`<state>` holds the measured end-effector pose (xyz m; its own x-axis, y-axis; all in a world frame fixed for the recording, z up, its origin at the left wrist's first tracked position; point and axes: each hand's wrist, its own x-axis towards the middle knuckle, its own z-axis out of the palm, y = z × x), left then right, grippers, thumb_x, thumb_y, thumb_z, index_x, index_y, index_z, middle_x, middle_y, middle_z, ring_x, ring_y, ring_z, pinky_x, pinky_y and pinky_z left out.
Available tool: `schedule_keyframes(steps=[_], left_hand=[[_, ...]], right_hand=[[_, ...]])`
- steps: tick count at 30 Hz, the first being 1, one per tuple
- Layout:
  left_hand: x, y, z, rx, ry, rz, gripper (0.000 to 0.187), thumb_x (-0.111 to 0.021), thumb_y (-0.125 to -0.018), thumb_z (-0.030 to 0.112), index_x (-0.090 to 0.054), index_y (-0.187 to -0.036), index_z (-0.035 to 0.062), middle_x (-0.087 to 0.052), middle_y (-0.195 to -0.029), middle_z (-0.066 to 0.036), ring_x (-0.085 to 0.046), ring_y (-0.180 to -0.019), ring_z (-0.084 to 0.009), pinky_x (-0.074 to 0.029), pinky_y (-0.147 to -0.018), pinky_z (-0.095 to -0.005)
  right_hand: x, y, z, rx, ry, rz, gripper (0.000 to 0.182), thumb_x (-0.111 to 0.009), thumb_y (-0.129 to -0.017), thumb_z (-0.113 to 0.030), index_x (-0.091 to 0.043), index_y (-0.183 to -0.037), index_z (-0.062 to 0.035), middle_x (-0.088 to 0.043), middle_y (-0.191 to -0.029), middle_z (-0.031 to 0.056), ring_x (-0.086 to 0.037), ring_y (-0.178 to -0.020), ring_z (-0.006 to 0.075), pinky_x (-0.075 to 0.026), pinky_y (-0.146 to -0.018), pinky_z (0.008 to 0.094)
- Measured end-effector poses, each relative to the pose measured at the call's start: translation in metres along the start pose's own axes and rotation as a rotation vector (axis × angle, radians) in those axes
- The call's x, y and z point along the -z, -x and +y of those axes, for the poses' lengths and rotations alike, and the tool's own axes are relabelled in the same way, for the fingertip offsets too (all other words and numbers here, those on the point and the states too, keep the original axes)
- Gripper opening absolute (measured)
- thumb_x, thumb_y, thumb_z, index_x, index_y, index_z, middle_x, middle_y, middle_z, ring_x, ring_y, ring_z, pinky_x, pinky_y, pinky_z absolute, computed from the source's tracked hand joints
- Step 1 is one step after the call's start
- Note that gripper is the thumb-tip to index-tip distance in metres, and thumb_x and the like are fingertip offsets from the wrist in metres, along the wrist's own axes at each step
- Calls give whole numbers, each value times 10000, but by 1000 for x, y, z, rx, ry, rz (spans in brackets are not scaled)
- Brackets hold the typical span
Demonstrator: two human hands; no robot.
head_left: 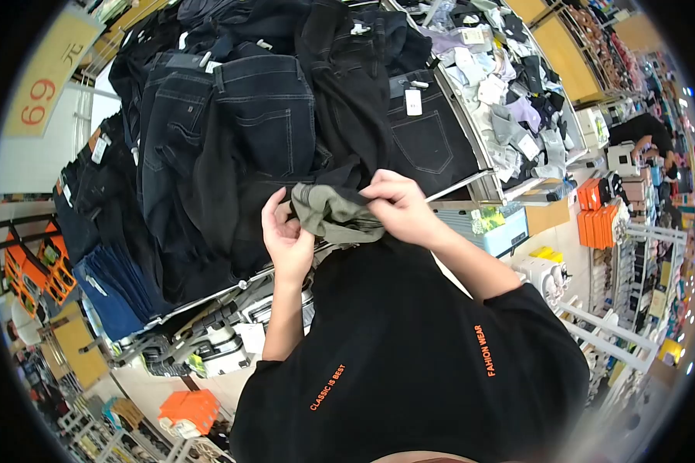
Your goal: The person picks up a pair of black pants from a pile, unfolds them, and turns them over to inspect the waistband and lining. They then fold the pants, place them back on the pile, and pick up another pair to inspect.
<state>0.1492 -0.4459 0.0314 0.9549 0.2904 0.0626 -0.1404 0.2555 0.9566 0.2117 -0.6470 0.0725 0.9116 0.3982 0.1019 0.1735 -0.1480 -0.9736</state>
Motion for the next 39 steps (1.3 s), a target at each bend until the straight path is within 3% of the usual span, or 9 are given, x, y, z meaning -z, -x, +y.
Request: schedule_keyframes(steps=[5,7,15,22,24,29,35,37,39], left_hand=[[8,11,10,30,-672,118,646,-490,-697,-166,-504,-1322,-4,-580,-1125,-135,-629,-906,-178,-502,-751,-253],[15,5,17,-118,-946,196,564,-526,-659,-132,-595,-1203,2,-566,-968,-144,-570,-862,-288,-468,-768,-337],[26,3,39,-238,-1348,391,240,-532,-689,-98,-635,-878,6,-552,-967,-163,-584,-839,-305,-472,-716,-372],[34,29,25,-112,-594,768,220,-433,-746,-169,-548,-837,-4,-606,-970,-95,-577,-880,-155,-453,-863,-262],[10,26,26,-103,-388,872,227,-405,-740,-153,-531,-841,7,-604,-975,-114,-573,-913,-171,-465,-878,-287],[-24,39,14,-89,-277,706,168,-387,-712,-64,-508,-800,13,-580,-904,-129,-531,-835,-176,-458,-820,-302],[-60,28,4,72,-298,524,125,-407,-698,29,-518,-739,-10,-529,-746,-97,-485,-742,-170,-403,-743,-288],[-74,8,3,196,-298,501,161,-490,-838,118,-561,-761,-4,-502,-708,-42,-445,-690,-114,-371,-678,-251],[-99,-19,2,344,-561,400,156,-627,-850,137,-581,-876,-9,-452,-643,17,-393,-609,-64,-342,-598,-221]], right_hand=[[-11,-2,-28,329,637,52,184,-634,-710,23,-705,-838,-88,-506,-666,68,-558,-522,259,-484,-473,366],[-6,-4,-33,400,635,26,171,-630,-712,4,-706,-827,-97,-520,-619,58,-574,-513,263,-494,-467,371],[38,-36,-13,362,126,-582,237,-600,-817,-90,-706,-1022,-40,-699,-809,158,-690,-764,316,-558,-690,413],[135,-192,123,275,481,74,260,-615,-805,-191,-667,-960,11,-643,-878,244,-614,-891,418,-498,-822,504],[164,-258,173,22,697,216,440,-627,-854,-302,-556,-1140,25,-574,-1092,266,-588,-1001,435,-487,-878,514],[192,-388,248,-335,653,330,680,-723,-808,-409,-485,-1219,77,-561,-1202,296,-625,-1046,416,-525,-884,479],[196,-416,245,-778,74,89,368,-657,-774,-161,-640,-1050,82,-675,-1074,266,-668,-1034,337,-529,-858,389],[179,-407,261,-325,144,387,288,-587,-788,-119,-677,-973,84,-717,-940,205,-691,-888,303,-514,-808,377],[184,-377,218,-341,-130,158,283,-586,-823,-144,-673,-1008,52,-710,-924,206,-684,-832,332,-507,-771,389]])
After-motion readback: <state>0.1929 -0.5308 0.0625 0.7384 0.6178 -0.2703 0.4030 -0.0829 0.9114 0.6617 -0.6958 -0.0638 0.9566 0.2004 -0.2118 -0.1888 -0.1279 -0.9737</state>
